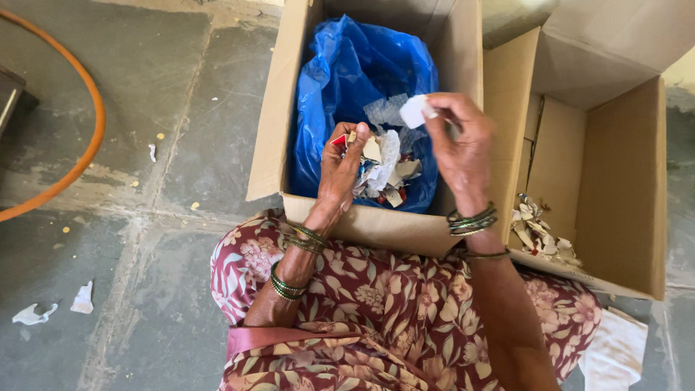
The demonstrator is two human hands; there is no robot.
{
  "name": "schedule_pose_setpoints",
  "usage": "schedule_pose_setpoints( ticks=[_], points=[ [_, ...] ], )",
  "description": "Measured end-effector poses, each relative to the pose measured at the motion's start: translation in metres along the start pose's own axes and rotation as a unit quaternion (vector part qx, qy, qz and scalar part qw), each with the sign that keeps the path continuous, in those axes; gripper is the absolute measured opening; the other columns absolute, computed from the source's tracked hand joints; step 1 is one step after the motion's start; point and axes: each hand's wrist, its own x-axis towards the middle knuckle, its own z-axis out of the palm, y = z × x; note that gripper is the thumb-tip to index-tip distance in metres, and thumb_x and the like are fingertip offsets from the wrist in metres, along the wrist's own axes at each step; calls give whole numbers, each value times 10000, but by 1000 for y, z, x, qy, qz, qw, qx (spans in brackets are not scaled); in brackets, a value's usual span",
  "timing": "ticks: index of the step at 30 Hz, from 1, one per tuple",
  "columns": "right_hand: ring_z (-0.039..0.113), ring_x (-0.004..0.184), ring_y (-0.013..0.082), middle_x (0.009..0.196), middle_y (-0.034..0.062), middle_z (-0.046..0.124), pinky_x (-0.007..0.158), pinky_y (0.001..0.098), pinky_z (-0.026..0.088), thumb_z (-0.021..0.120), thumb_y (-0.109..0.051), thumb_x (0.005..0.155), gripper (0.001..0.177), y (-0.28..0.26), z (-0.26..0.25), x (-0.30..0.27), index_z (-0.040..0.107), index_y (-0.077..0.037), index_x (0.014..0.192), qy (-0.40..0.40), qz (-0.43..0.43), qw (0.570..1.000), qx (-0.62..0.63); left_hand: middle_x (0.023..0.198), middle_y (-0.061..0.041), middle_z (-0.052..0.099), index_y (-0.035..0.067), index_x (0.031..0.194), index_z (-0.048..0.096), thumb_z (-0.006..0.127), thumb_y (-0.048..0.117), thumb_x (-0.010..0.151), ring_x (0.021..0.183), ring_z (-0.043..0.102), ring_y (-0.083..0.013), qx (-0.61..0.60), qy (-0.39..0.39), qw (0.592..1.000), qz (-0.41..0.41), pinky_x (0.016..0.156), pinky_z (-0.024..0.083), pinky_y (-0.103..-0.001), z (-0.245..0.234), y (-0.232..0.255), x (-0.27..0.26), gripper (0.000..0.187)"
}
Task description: The person sits on the floor and sorts small pieces of waste by hand, picking items from a blue plastic bag inside a cardboard box and placing them into a second cardboard box. The person handles paper, plastic, and other small debris one at a time.
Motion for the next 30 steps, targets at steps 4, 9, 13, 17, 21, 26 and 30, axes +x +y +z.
schedule_pose_setpoints(
  ticks=[4,9,13,17,21,26,30],
  points=[
    [769,1021,215,1126,95,773,808,367,669,704,-122,1024,53,17,-13,-6,722,-111,1073,-24,143,989,-11,749,65,594,99,918,647,690,432,970,698,484,-27,44,15,999,-8,621,409,-216,-4,10,-1,340],
    [531,1373,428,1377,195,669,1131,535,459,771,-188,973,264,0,-4,-10,714,-117,1220,-116,4,977,-180,770,60,628,105,945,634,694,439,955,715,522,-29,37,26,999,5,637,434,-218,-8,11,0,339],
    [463,1383,527,1387,242,627,1148,553,380,811,-229,900,326,-40,13,-15,694,-84,1167,-179,-86,965,-171,779,44,600,81,946,650,686,417,1000,736,481,-42,62,10,998,10,663,401,-231,-10,3,4,342],
    [501,1391,473,1380,216,656,1149,520,422,754,-130,886,170,-38,36,-18,730,-85,1048,-158,-77,970,-170,825,24,658,79,941,649,657,407,1020,790,533,-48,35,-12,999,27,732,448,-241,-11,-1,4,337],
    [564,1388,378,1358,165,689,1213,509,447,738,-96,984,65,-15,26,-18,725,-73,1044,-73,-33,995,-60,842,7,662,66,943,655,670,399,1023,807,537,-61,34,-15,999,31,754,452,-250,-12,0,3,342],
    [613,1375,339,1331,127,720,1199,491,489,693,-68,1028,71,7,-14,-20,694,-79,1099,-49,-4,990,-133,843,13,667,74,963,657,727,315,968,808,577,-62,24,-27,999,6,754,473,-250,-11,5,2,250],
    [576,1369,383,1332,165,698,1140,488,487,684,-116,1023,184,5,-17,-21,689,-78,1203,-101,15,979,-179,845,18,657,65,959,659,781,206,931,807,582,-62,28,-44,999,5,741,488,-245,-10,3,2,189]
  ],
)
